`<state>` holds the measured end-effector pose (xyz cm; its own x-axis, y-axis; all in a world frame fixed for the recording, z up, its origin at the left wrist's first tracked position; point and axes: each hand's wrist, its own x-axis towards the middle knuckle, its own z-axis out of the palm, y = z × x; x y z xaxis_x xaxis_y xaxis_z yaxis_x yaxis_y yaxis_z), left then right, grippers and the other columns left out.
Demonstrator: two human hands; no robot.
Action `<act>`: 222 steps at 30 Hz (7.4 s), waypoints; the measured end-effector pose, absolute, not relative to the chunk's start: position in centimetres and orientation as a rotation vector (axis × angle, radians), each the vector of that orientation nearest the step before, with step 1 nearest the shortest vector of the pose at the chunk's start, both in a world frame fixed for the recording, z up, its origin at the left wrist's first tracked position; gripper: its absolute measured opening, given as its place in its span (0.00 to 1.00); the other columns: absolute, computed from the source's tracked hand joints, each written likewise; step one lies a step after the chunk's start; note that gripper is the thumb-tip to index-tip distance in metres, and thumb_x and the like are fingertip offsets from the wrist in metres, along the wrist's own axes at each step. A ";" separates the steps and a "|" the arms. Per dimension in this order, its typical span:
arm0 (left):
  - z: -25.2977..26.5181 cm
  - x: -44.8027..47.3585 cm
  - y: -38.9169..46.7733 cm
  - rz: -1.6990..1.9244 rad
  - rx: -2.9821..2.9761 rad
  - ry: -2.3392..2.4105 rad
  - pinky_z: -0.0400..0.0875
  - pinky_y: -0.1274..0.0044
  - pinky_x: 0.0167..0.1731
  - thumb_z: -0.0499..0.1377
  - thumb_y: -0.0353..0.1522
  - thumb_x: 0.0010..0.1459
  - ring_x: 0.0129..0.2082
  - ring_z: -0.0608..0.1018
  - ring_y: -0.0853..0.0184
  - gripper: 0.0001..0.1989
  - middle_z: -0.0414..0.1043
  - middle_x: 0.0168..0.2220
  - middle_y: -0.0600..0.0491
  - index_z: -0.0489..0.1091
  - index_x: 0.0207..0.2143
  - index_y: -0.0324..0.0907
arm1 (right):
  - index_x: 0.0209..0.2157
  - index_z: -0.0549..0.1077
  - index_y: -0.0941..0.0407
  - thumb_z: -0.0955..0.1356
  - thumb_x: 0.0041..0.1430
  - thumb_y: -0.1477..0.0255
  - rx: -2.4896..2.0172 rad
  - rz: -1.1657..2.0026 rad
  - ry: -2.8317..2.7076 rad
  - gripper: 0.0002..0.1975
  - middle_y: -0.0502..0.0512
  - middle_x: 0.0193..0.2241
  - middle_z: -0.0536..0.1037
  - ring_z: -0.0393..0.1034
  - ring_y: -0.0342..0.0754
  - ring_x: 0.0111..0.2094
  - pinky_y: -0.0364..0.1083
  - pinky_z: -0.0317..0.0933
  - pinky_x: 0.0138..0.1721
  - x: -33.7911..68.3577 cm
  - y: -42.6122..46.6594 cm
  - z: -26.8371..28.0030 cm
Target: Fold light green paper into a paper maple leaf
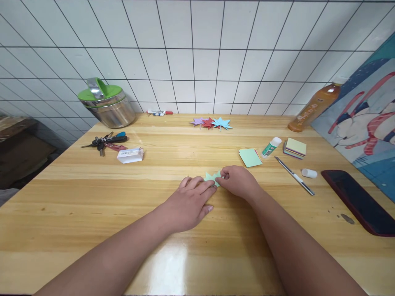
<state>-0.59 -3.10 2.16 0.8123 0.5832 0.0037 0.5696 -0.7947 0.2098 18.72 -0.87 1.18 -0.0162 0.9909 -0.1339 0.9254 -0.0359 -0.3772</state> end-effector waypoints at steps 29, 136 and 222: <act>0.7 -1.1 -3.2 0.138 2.790 0.869 0.36 0.61 0.59 0.47 0.42 0.59 0.61 0.47 0.57 0.27 0.54 0.59 0.52 0.48 0.59 0.45 | 0.16 0.69 0.55 0.65 0.48 0.55 -2.124 0.518 -2.058 0.20 0.50 0.16 0.70 0.59 0.41 0.18 0.41 0.43 0.19 18.5 0.7 1.2; 0.3 -1.1 0.3 0.836 1.900 1.160 0.25 0.57 0.55 0.57 0.37 0.51 0.44 0.74 0.57 0.09 0.78 0.33 0.54 0.74 0.23 0.48 | 0.22 0.65 0.58 0.70 0.43 0.63 -1.127 1.284 -1.271 0.14 0.45 0.17 0.65 0.57 0.38 0.19 0.39 0.52 0.21 15.5 -0.8 -0.6; 0.1 -2.1 1.3 0.958 2.038 1.068 0.65 0.72 0.41 0.55 0.38 0.54 0.38 0.73 0.62 0.11 0.74 0.35 0.49 0.73 0.34 0.42 | 0.43 0.66 0.54 0.69 0.46 0.69 -1.131 1.315 -1.226 0.19 0.47 0.25 0.67 0.67 0.43 0.29 0.44 0.65 0.29 16.1 -1.3 -0.3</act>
